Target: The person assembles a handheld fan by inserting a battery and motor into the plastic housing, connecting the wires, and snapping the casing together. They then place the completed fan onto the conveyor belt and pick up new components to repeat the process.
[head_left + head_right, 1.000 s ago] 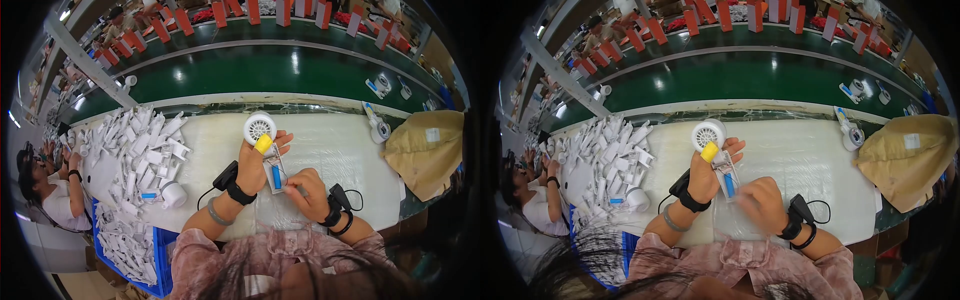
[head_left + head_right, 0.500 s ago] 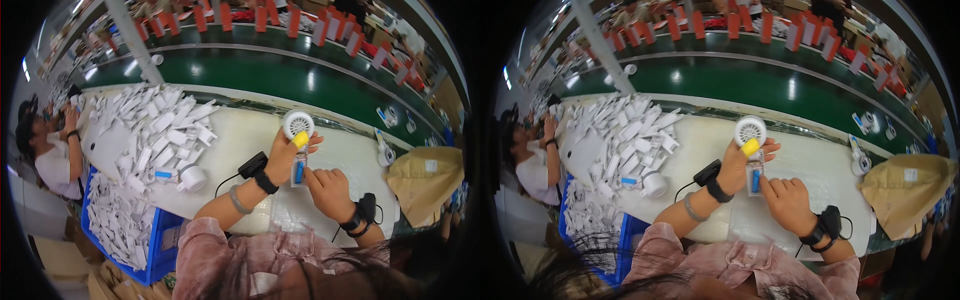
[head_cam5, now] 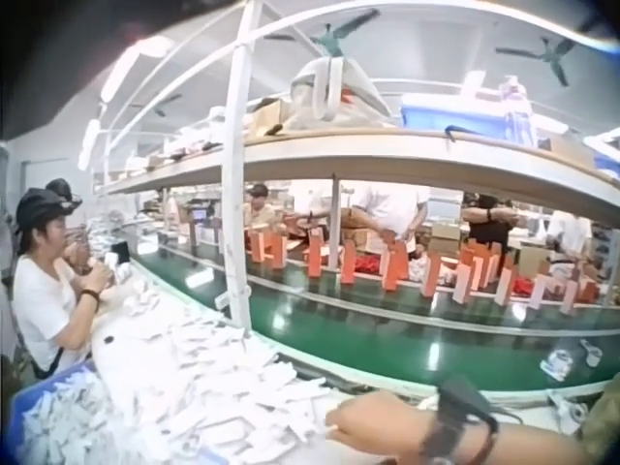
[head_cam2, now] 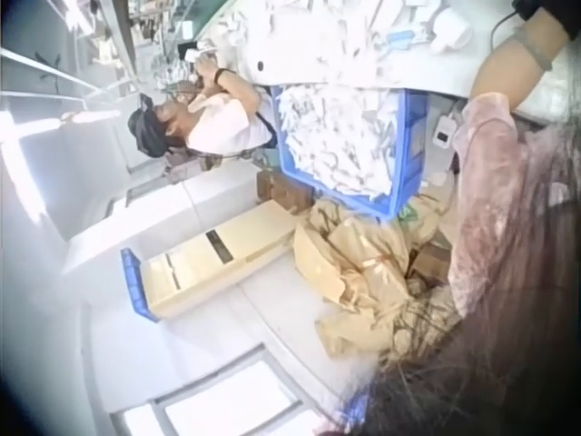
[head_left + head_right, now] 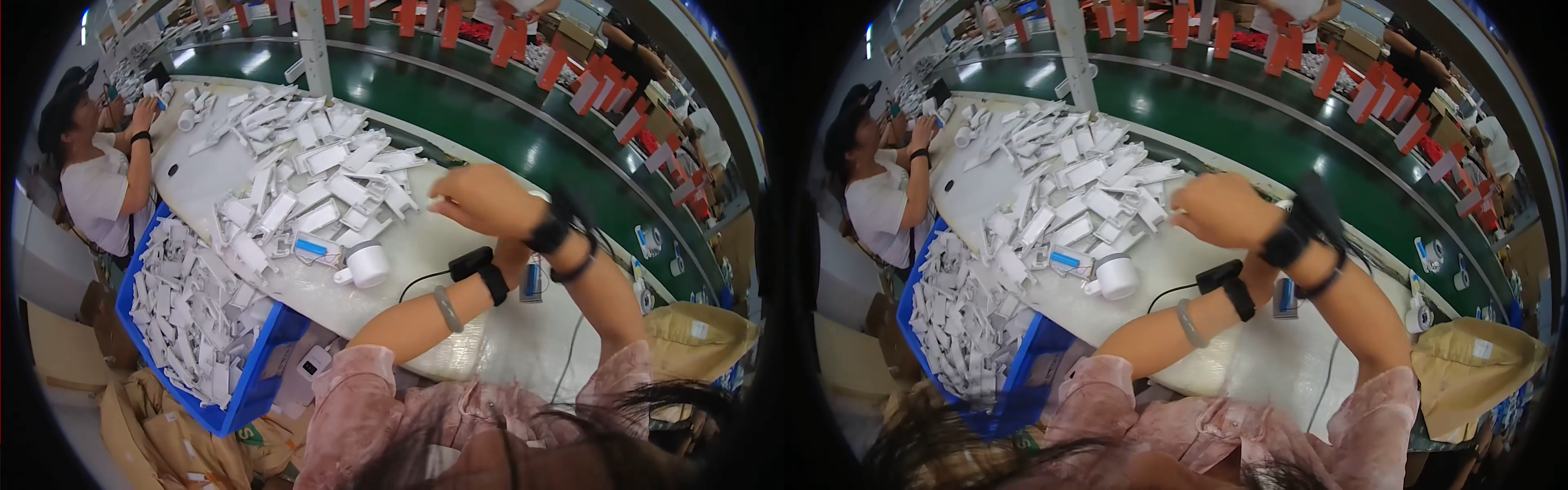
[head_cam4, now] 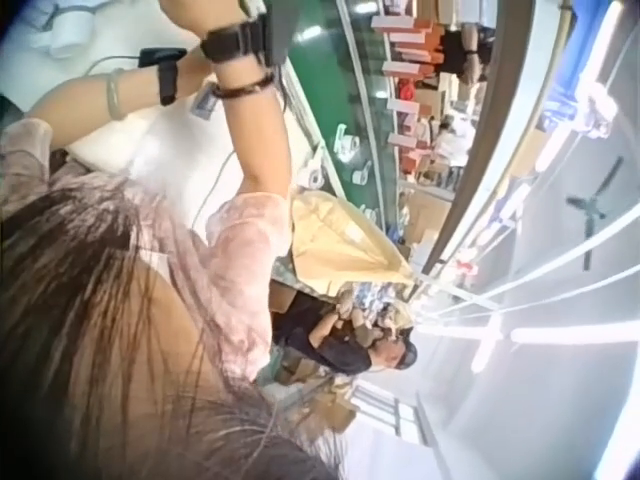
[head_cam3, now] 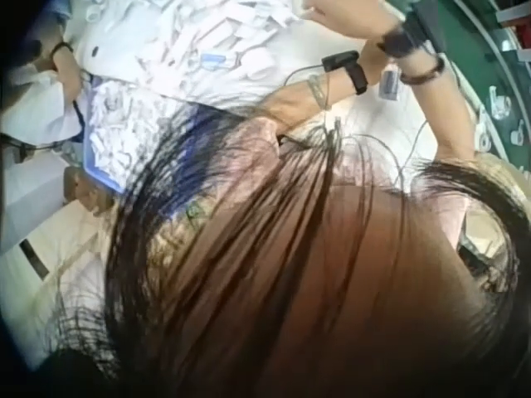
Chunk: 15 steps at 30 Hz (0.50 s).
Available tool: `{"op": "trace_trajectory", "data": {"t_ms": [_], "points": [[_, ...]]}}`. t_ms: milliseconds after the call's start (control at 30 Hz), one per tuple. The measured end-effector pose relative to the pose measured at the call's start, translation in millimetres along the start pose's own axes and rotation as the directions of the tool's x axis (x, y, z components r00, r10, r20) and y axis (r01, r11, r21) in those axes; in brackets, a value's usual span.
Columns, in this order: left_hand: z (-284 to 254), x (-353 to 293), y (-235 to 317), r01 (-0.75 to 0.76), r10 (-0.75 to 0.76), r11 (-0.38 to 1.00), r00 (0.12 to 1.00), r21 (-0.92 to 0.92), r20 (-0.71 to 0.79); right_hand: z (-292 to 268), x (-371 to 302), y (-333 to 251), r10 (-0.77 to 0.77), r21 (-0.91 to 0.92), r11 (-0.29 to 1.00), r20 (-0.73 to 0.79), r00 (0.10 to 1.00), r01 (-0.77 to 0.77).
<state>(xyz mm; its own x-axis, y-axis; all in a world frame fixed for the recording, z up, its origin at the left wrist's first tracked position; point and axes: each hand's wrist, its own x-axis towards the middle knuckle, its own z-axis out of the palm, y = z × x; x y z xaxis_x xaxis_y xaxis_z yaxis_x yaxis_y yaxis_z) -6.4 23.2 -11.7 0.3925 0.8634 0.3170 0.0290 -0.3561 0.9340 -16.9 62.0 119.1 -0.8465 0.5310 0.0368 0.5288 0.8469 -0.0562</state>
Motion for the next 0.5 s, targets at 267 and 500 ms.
{"op": "trace_trajectory", "data": {"t_ms": [267, 500], "points": [[20, 2, -45, 0.303, -0.21, -0.009, 0.931, -0.953, 0.298, 82, 146, -41, 0.147, 0.078, 0.986, 0.04, 0.988, -0.15], [1, -1, 10, 0.254, -0.474, 0.324, 0.877, -0.912, 0.076, 91, 177, -59, 0.257, 0.042, 0.964, 0.077, 0.963, -0.261]]}}
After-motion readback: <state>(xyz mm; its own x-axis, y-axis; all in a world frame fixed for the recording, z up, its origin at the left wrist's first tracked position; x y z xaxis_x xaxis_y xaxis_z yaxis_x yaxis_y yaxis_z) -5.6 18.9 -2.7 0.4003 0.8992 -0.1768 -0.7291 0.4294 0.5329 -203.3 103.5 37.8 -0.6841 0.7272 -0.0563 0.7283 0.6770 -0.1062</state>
